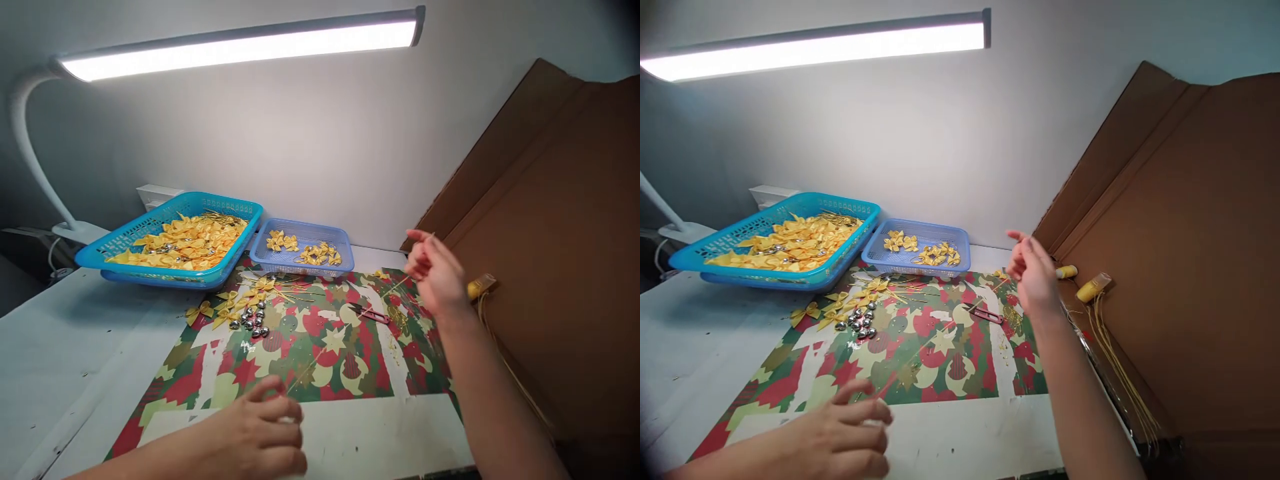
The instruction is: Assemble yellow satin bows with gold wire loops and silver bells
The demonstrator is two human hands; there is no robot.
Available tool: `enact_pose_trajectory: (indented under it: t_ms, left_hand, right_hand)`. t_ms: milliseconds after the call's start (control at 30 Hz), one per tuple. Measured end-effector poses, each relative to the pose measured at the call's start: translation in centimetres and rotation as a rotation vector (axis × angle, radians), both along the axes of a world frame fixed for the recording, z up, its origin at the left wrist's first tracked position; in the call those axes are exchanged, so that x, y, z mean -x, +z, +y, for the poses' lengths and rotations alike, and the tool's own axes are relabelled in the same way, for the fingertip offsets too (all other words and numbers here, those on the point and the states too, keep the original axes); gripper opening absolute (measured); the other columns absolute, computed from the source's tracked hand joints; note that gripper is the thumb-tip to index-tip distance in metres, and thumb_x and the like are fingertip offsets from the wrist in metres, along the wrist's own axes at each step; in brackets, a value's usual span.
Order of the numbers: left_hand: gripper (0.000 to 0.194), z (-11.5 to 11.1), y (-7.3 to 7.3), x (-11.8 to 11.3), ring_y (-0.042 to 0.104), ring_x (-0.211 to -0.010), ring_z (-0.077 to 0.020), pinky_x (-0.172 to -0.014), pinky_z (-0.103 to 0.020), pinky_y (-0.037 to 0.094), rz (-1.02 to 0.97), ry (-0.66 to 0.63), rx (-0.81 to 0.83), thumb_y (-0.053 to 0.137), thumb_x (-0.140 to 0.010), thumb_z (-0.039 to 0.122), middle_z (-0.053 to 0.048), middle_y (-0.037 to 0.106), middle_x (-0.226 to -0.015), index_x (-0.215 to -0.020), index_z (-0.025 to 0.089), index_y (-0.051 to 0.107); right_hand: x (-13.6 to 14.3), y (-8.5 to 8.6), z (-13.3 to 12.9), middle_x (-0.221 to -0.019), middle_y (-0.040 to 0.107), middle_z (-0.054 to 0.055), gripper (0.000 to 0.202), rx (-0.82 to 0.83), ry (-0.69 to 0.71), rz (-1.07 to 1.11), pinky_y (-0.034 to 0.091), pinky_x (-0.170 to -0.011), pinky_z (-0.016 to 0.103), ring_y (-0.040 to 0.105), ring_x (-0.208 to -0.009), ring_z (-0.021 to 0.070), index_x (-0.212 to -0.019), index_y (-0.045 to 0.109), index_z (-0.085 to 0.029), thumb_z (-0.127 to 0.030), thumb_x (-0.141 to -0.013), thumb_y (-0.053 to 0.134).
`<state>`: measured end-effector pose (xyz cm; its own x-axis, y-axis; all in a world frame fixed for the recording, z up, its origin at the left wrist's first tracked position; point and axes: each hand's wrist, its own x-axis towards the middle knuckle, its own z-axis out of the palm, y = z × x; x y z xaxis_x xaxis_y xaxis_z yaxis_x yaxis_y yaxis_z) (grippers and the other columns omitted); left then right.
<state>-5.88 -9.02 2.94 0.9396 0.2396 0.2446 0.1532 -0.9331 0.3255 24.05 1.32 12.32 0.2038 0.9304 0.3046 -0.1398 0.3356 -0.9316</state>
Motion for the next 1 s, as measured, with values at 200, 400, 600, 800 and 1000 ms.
enact_pose_trajectory:
  t_ms: [200, 400, 600, 800, 1000]
  left_hand:
    - [0.028, 7.0, -3.3, 5.0, 0.062, -0.105, -0.0243, -0.092, -0.037, 0.042, -0.113, 0.65, -0.331, 0.043, -0.095, 0.018, -0.008, 0.071, -0.115, -0.11, 0.022, 0.066]
    - [0.027, 11.0, -2.5, 3.4, 0.064, -0.098, -0.0275, -0.088, -0.037, 0.05, 0.355, 1.033, -0.103, 0.046, -0.096, 0.023, -0.015, 0.069, -0.099, -0.092, 0.012, 0.071]
    - [0.022, 12.4, -2.7, 1.4, 0.067, -0.091, -0.0288, -0.08, -0.037, 0.053, 0.37, 1.134, -0.049, 0.051, -0.09, 0.013, -0.017, 0.068, -0.089, -0.08, 0.01, 0.071]
    - [0.025, 12.3, -1.7, 1.9, 0.067, -0.083, -0.0244, -0.079, -0.034, 0.052, 0.187, 1.103, -0.01, 0.05, -0.09, 0.013, -0.015, 0.067, -0.086, -0.074, 0.011, 0.069]
    - [0.023, 9.5, 0.3, 0.2, 0.061, -0.053, -0.0124, -0.048, -0.021, 0.048, -0.718, 0.942, 0.963, 0.067, -0.083, 0.04, -0.003, 0.068, -0.07, -0.083, 0.017, 0.064]
  right_hand:
    - [-0.3, 2.4, -3.7, -0.064, 0.038, -0.003, 0.032, -0.204, -0.031, -0.514, 0.033, -0.051, 0.025, 0.035, -0.057, 0.0123, -0.121, 0.065, -0.026, -0.037, -0.097, 0.046]
    - [3.0, -0.3, -5.7, -0.074, 0.051, -0.001, 0.043, -0.065, 0.204, -0.906, 0.039, -0.058, 0.027, 0.047, -0.065, 0.0143, -0.143, 0.045, -0.031, -0.036, -0.101, 0.036]
    - [5.4, -3.1, -5.9, -0.07, 0.055, -0.004, 0.021, 0.128, 0.464, -0.904, 0.039, -0.058, 0.025, 0.049, -0.064, 0.0138, -0.107, 0.048, -0.025, -0.037, -0.102, 0.032]
    - [5.9, -5.2, -5.7, -0.083, 0.069, 0.002, 0.023, 0.168, 0.518, -0.731, 0.04, -0.057, 0.026, 0.053, -0.064, 0.0131, -0.087, 0.055, -0.022, -0.039, -0.098, 0.045]
    - [5.9, -7.4, -4.4, -0.08, 0.067, 0.003, 0.017, 0.103, 0.337, -0.43, 0.046, -0.066, 0.028, 0.058, -0.073, 0.0159, -0.076, 0.066, -0.022, -0.036, -0.084, 0.067]
